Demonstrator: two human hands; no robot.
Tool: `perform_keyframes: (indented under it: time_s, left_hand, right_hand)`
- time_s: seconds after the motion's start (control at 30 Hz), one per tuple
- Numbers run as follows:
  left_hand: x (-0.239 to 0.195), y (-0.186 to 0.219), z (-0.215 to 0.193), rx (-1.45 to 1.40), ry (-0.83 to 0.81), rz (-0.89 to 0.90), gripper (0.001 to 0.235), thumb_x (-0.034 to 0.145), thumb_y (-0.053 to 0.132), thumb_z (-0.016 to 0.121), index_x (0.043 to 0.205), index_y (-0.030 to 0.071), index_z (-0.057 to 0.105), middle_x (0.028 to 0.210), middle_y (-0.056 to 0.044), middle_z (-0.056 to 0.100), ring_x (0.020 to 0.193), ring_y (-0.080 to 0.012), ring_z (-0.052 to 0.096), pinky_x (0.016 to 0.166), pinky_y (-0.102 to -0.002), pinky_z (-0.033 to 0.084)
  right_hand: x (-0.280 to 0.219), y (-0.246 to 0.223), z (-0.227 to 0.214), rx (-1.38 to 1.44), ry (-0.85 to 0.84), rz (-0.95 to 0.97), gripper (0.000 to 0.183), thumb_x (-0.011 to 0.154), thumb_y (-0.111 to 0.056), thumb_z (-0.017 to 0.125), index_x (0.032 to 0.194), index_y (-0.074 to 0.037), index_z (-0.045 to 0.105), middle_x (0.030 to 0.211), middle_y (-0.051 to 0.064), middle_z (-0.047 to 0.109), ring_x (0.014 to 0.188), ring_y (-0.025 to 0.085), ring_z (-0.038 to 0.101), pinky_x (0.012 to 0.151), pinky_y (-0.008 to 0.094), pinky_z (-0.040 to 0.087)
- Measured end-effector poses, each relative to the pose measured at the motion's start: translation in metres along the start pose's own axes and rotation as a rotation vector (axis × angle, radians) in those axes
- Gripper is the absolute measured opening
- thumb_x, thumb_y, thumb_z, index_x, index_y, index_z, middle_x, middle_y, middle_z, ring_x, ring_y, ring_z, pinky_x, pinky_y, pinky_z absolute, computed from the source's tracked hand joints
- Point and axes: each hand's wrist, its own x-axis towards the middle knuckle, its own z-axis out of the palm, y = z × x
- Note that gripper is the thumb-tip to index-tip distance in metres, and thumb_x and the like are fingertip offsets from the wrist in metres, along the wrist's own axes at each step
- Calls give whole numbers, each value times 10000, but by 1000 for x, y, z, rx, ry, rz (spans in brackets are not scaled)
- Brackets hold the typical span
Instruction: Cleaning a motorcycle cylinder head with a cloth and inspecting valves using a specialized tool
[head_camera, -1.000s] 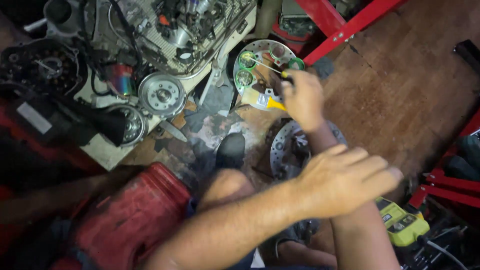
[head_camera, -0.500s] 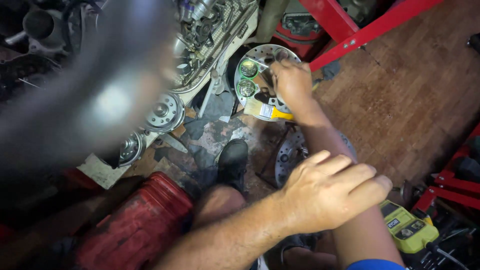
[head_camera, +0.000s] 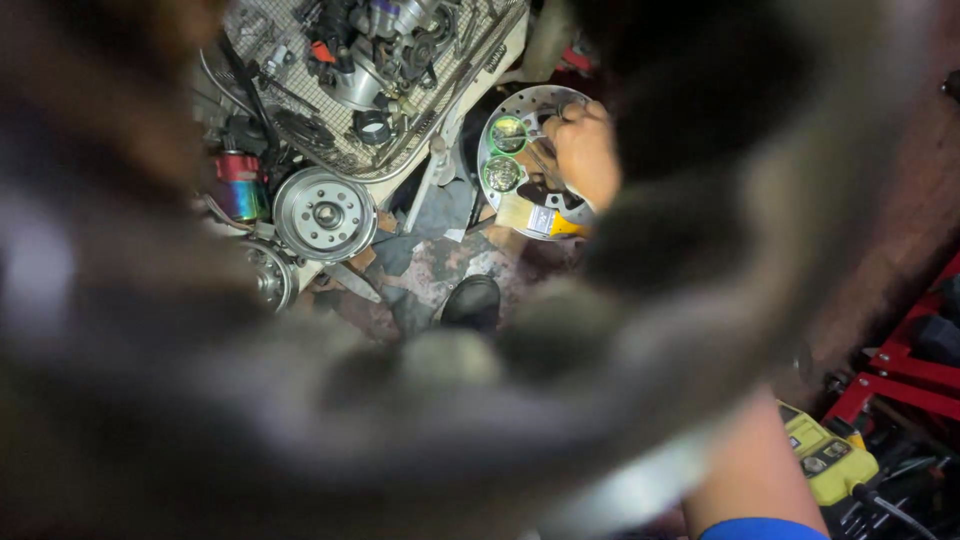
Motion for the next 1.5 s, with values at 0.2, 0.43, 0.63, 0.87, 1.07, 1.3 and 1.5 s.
perform_keyframes:
  time_s: [0.2, 0.43, 0.63, 0.87, 1.07, 1.3, 1.5]
  left_hand:
    - [-1, -1, 8, 8, 0, -16, 133, 1051, 28, 642, 1094, 145, 689, 915, 1, 612, 757, -221, 526, 692, -362, 391]
    - [-1, -2, 10, 17, -2, -10, 155, 1036, 13, 655, 1103, 150, 687, 898, 8, 599, 732, -215, 512, 682, -358, 386]
    - [4, -1, 4, 19, 4, -4, 158, 1038, 17, 599, 1105, 130, 688, 915, 3, 605, 748, -218, 536, 696, -357, 419]
    - [3, -5, 10, -1, -22, 0, 159, 1014, 28, 616, 1121, 125, 681, 894, 3, 605, 739, -224, 559, 681, -368, 425]
    - [3, -3, 14, -4, -36, -22, 183, 992, 52, 598, 1148, 105, 678, 919, -7, 620, 782, -241, 604, 732, -383, 462]
    - [5, -3, 23, -38, -50, -63, 158, 945, 148, 593, 1085, 137, 665, 893, -30, 641, 789, -290, 652, 719, -428, 477]
    - [-8, -4, 38, -105, 58, 12, 106, 982, 219, 512, 966, 146, 586, 829, -64, 560, 732, -326, 674, 619, -455, 553]
  right_hand:
    - [4, 2, -16, 3, -99, 20, 176, 758, -393, 744, 866, -255, 720, 959, -29, 624, 953, 223, 578, 805, 478, 407]
    - [6, 0, -31, 11, -244, 56, 281, 580, -409, 828, 833, -308, 759, 977, -93, 685, 971, 196, 619, 818, 459, 391]
    - [15, -7, -51, 117, -341, 57, 339, 838, -199, 643, 1132, -327, 753, 1140, -12, 717, 1081, 282, 619, 830, 502, 373]
    - [15, -8, -62, 265, -397, 135, 291, 880, -294, 657, 1151, -320, 759, 1209, 31, 710, 1162, 322, 595, 824, 527, 398]
    - [17, -3, -91, 426, -496, 251, 322, 948, -157, 634, 1230, -273, 737, 1274, 60, 671, 1187, 333, 550, 896, 550, 389]
    - [-7, 15, -119, 471, -272, 283, 159, 968, -235, 625, 1091, -256, 724, 1129, 25, 703, 1080, 349, 622, 813, 576, 471]
    - [-75, 45, -203, 618, -8, 345, 158, 1005, -200, 678, 1134, -182, 767, 950, 162, 675, 957, 434, 670, 798, 570, 545]
